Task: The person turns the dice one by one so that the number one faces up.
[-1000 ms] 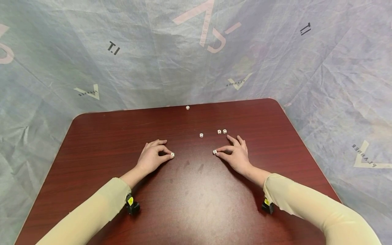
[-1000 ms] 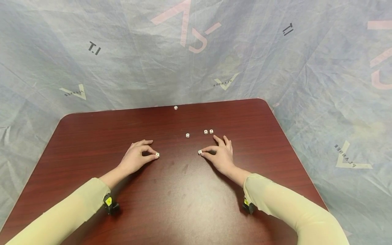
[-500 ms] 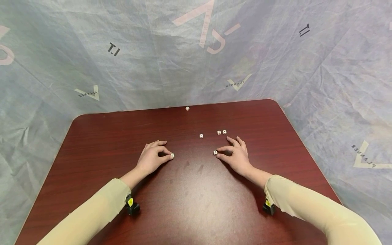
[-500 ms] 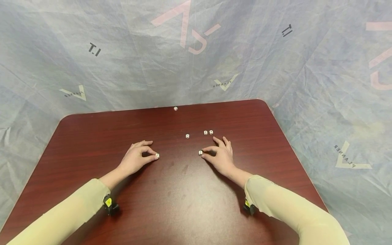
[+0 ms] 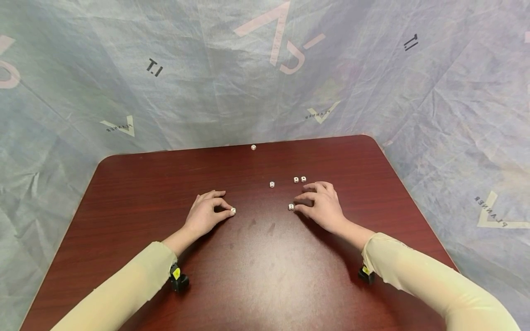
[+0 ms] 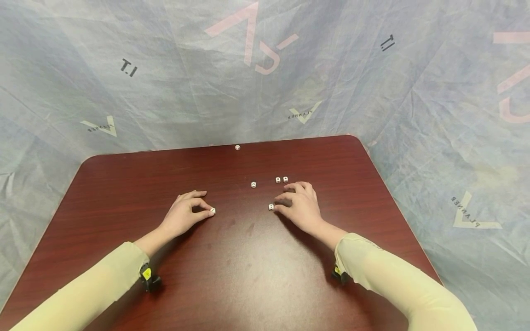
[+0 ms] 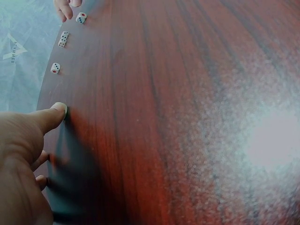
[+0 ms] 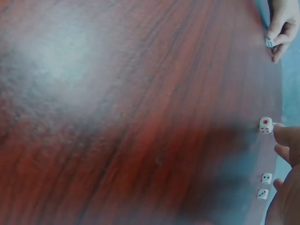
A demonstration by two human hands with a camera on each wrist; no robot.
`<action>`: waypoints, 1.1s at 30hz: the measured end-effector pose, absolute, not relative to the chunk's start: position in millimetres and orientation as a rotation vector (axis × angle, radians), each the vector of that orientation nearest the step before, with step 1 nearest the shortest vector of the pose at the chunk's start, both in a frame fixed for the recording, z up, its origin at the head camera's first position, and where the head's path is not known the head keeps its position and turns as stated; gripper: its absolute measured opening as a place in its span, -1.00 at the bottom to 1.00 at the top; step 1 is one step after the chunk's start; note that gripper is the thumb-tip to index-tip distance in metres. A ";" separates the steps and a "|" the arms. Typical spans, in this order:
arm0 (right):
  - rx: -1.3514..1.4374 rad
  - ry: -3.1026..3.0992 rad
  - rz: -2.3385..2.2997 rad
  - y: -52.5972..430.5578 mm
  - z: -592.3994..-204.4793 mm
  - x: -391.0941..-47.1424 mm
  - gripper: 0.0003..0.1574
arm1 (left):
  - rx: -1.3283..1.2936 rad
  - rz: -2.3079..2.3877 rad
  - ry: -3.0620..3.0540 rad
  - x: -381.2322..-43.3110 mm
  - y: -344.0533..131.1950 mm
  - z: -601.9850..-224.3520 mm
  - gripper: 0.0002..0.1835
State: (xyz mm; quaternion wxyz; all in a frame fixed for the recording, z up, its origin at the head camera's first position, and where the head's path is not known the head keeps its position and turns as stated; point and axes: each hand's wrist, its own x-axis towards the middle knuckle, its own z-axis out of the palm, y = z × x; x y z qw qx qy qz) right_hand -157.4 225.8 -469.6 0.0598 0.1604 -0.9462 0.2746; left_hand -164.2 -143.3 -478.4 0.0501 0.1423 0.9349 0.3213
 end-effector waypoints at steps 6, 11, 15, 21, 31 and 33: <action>0.547 -2.902 0.759 221.3 -466.6 -158.2 -0.76 | 0.431 0.987 2.840 -164.2 -143.7 -479.3 -0.90; 0.573 -2.910 0.734 218.3 -466.3 -158.5 -0.82 | 0.439 0.993 2.835 -163.3 -143.8 -479.1 -0.90; 0.577 -2.912 0.732 216.8 -465.9 -159.4 -0.83 | 0.447 0.989 2.838 -163.5 -144.3 -479.0 -0.90; 0.579 -2.913 0.724 215.5 -466.7 -161.5 -0.84 | 0.454 0.990 2.849 -164.0 -145.0 -479.6 -0.91; 0.576 -2.929 0.706 214.4 -467.9 -163.7 -0.90 | 0.461 1.005 2.857 -164.1 -144.8 -479.5 -0.92; 0.580 -2.928 0.687 214.4 -468.5 -164.1 -0.91 | 0.461 1.007 2.854 -163.8 -144.5 -478.7 -0.92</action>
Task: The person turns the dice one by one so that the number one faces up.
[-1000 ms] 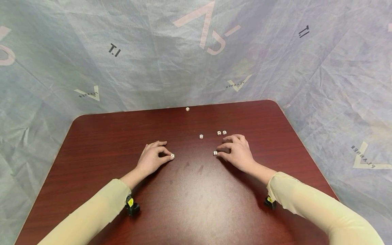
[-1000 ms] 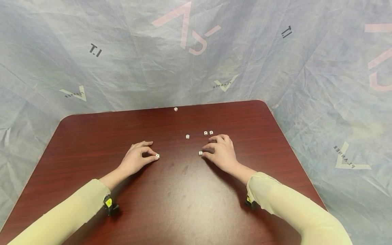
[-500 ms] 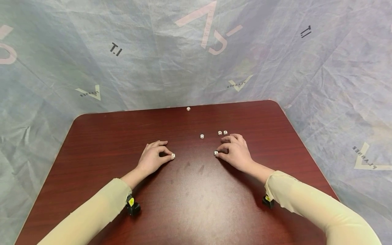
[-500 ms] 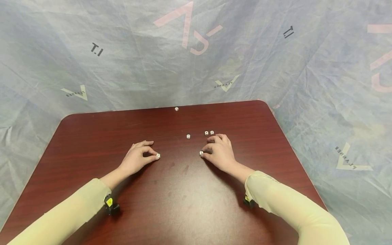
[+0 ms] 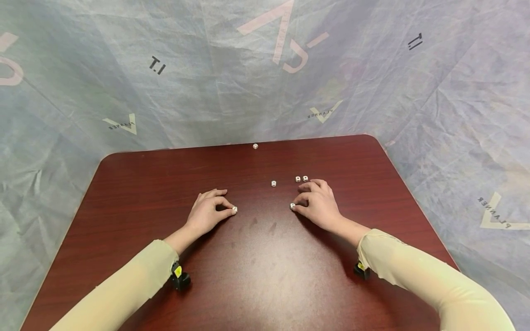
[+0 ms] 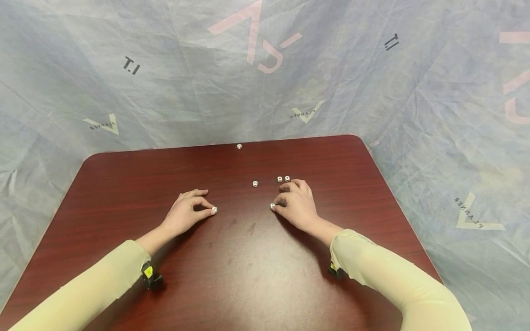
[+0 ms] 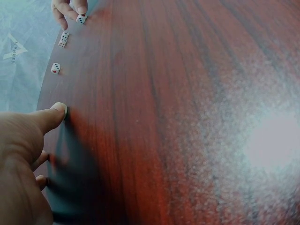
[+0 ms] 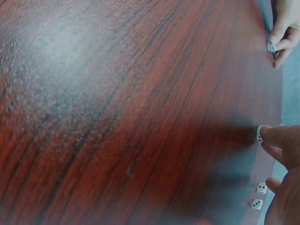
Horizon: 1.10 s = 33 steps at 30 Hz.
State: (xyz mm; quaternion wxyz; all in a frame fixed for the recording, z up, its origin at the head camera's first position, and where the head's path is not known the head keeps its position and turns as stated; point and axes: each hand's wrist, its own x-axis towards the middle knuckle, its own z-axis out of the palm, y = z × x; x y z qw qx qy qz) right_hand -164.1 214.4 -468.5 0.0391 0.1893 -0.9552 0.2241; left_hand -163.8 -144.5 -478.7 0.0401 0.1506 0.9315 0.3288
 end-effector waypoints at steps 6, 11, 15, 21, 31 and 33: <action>0.612 -2.913 0.615 213.7 -468.5 -165.0 -0.93 | 0.465 1.004 2.852 -164.0 -143.8 -476.5 -0.92; 0.636 -2.891 0.593 213.2 -468.8 -164.2 -0.92 | 0.466 1.006 2.853 -163.8 -143.6 -476.9 -0.92; 0.621 -2.852 0.686 214.3 -468.8 -162.1 -0.94 | 0.464 1.001 2.851 -164.1 -143.9 -479.4 -0.92; 0.517 -2.796 1.037 216.7 -463.5 -159.9 -0.92 | 0.453 0.991 2.848 -164.0 -143.8 -479.1 -0.91; 0.398 -2.706 1.496 219.5 -461.7 -158.0 -0.81 | 0.446 0.990 2.840 -163.8 -144.7 -479.7 -0.92; 0.400 -2.672 1.553 219.4 -461.5 -158.0 -0.81 | 0.447 0.990 2.838 -163.6 -144.8 -480.1 -0.91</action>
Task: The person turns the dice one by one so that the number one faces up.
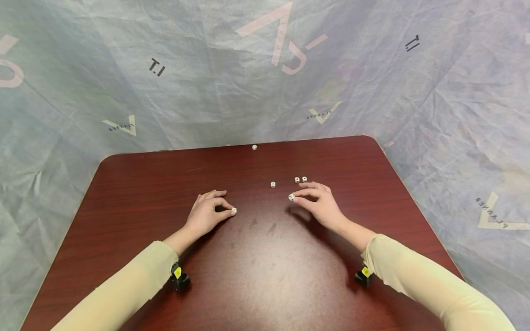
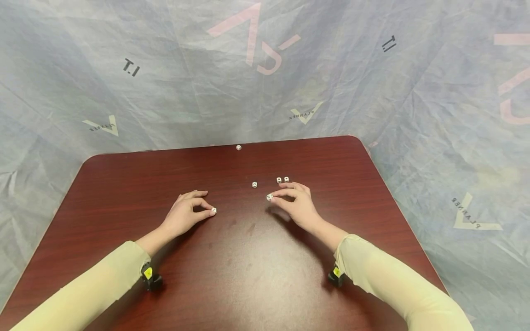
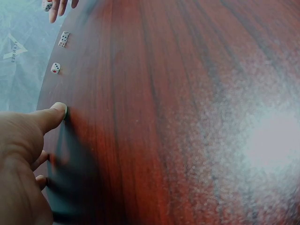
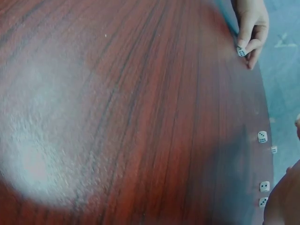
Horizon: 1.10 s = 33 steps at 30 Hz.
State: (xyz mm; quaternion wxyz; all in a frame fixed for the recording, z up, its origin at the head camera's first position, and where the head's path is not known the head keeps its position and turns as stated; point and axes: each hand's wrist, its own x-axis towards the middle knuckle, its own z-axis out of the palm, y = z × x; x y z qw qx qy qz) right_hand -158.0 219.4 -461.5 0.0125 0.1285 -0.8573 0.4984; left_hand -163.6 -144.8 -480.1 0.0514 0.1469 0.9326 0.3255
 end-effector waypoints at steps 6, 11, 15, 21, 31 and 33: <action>0.376 -2.556 1.739 216.8 -462.0 -156.6 -0.80 | 0.447 0.999 2.836 -162.6 -144.6 -478.8 -0.92; 0.346 -2.557 1.685 215.4 -469.6 -155.8 -0.81 | 0.443 0.996 2.840 -162.8 -144.4 -478.8 -0.92; 0.267 -2.660 1.559 215.6 -478.5 -152.4 -0.80 | 0.436 0.994 2.837 -162.6 -144.1 -478.7 -0.92; 0.209 -2.745 1.453 214.0 -486.6 -150.9 -0.81 | 0.437 0.986 2.842 -162.5 -143.5 -477.7 -0.91; 0.185 -2.804 1.296 211.7 -493.2 -152.0 -0.84 | 0.434 0.998 2.834 -162.4 -143.6 -477.5 -0.91; 0.190 -2.814 1.262 211.6 -494.7 -152.6 -0.83 | 0.436 0.999 2.836 -162.5 -143.7 -477.8 -0.91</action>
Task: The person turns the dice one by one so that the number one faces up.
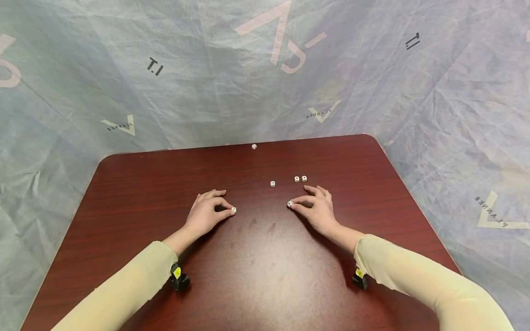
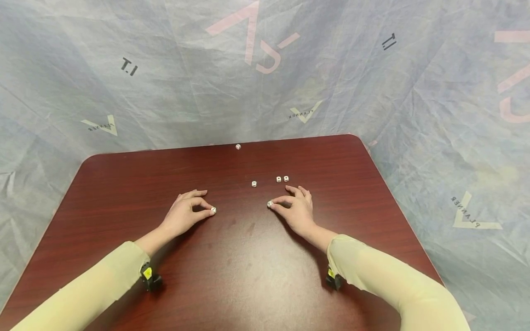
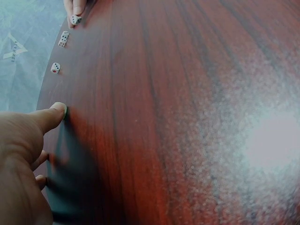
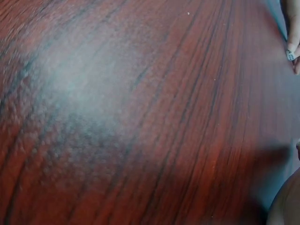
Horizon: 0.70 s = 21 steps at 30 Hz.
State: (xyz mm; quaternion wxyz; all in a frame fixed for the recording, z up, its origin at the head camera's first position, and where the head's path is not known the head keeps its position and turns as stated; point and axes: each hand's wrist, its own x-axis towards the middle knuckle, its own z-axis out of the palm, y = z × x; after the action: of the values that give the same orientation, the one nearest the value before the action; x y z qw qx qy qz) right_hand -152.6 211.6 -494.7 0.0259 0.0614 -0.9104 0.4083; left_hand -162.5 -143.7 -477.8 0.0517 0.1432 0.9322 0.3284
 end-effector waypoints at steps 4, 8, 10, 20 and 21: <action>0.190 -2.825 1.235 211.1 -495.0 -152.3 -0.83 | 0.439 0.996 2.838 -162.8 -143.6 -477.7 -0.90; 0.185 -2.831 1.228 210.5 -495.2 -152.1 -0.83 | 0.445 0.996 2.841 -163.0 -143.6 -477.6 -0.91; 0.181 -2.835 1.224 210.2 -495.5 -152.2 -0.84 | 0.449 0.994 2.846 -163.5 -143.7 -478.4 -0.91; 0.201 -2.831 1.199 210.4 -497.0 -151.9 -0.84 | 0.449 0.991 2.854 -164.0 -143.9 -480.3 -0.92; 0.208 -2.830 1.191 210.7 -496.8 -151.6 -0.83 | 0.451 0.990 2.855 -164.1 -143.9 -480.5 -0.92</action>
State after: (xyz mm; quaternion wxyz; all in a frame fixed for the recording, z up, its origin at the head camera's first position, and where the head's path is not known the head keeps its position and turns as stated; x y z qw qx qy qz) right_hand -151.6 210.7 -496.8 0.0318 0.0675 -0.9191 0.3868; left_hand -164.1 -143.9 -480.5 0.0431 0.1473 0.9337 0.3236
